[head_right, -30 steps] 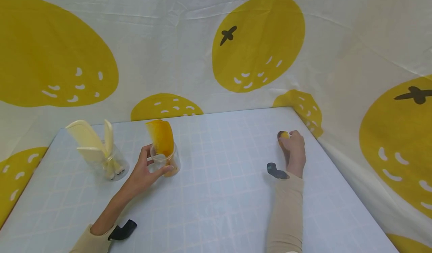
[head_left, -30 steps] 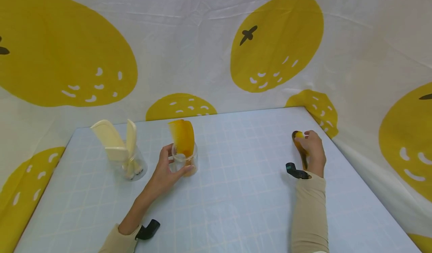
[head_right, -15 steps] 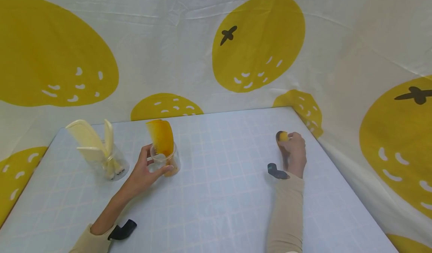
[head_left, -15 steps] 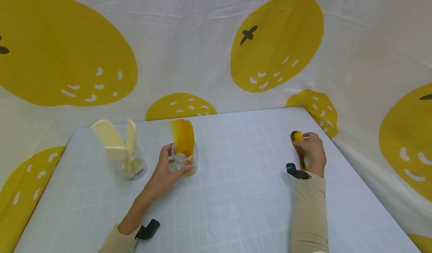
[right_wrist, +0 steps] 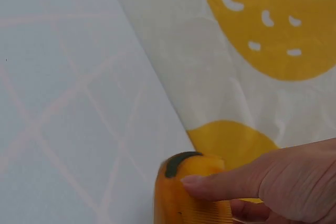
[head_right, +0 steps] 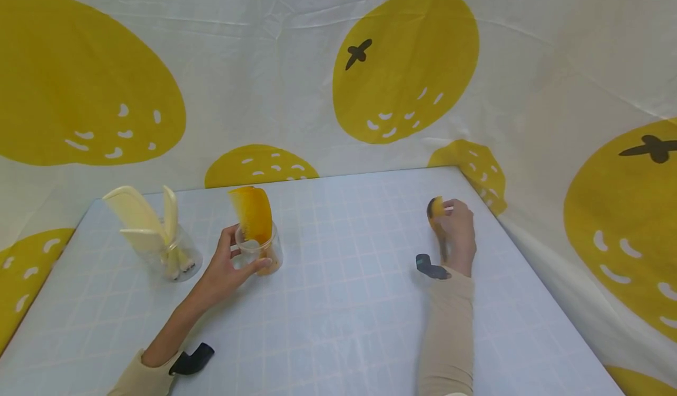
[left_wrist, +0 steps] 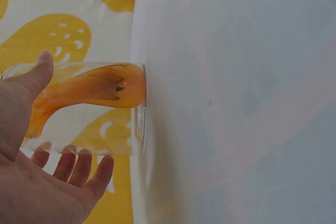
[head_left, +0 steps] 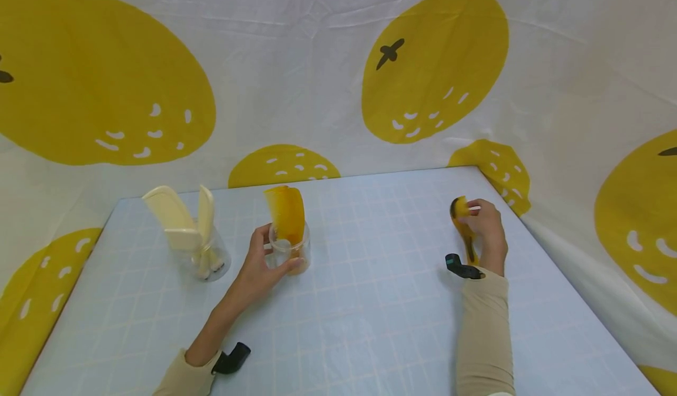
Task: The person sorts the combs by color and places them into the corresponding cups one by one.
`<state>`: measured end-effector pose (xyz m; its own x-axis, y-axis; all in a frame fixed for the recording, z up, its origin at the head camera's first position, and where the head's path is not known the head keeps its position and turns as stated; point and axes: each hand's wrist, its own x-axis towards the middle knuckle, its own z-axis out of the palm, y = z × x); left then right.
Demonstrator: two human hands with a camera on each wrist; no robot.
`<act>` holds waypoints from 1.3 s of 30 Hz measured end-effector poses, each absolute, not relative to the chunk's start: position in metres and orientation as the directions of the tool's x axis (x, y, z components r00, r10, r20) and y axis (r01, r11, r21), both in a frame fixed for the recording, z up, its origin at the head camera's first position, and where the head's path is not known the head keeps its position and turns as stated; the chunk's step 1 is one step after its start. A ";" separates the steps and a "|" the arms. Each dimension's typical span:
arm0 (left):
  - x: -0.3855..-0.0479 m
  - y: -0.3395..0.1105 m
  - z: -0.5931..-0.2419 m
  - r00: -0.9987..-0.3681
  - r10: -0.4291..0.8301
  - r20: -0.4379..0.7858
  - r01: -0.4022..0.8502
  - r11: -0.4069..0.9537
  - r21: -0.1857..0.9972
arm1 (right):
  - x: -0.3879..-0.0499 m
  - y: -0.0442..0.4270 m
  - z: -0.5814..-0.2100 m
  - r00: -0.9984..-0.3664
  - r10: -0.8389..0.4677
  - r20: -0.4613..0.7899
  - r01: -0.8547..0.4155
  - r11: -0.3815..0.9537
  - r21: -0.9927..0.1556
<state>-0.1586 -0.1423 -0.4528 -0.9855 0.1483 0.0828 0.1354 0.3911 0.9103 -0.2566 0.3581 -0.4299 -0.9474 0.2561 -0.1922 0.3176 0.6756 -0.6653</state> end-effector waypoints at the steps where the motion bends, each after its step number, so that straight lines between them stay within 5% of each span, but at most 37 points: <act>1: -0.159 -0.143 -0.453 -0.985 0.149 0.084 0.136 0.391 0.910 | -0.257 0.356 -0.429 -0.953 0.246 -0.179 0.302 0.684 -0.665; 20: -0.159 -0.142 -0.452 -0.986 0.150 0.075 0.129 0.397 0.908 | -0.260 0.314 -0.389 -0.991 0.110 0.082 0.024 0.729 -0.684; 39: -0.158 -0.142 -0.453 -0.987 0.149 0.066 0.120 0.389 0.914 | -0.257 0.262 -0.361 -0.921 -0.003 0.388 -0.306 0.623 -0.720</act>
<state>-0.1585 -0.1425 -0.4529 -0.9866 0.1491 0.0658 0.1197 0.3888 0.9135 -0.2572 0.2619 -0.3613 -0.9215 -0.0033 0.3884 -0.3056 0.6232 -0.7198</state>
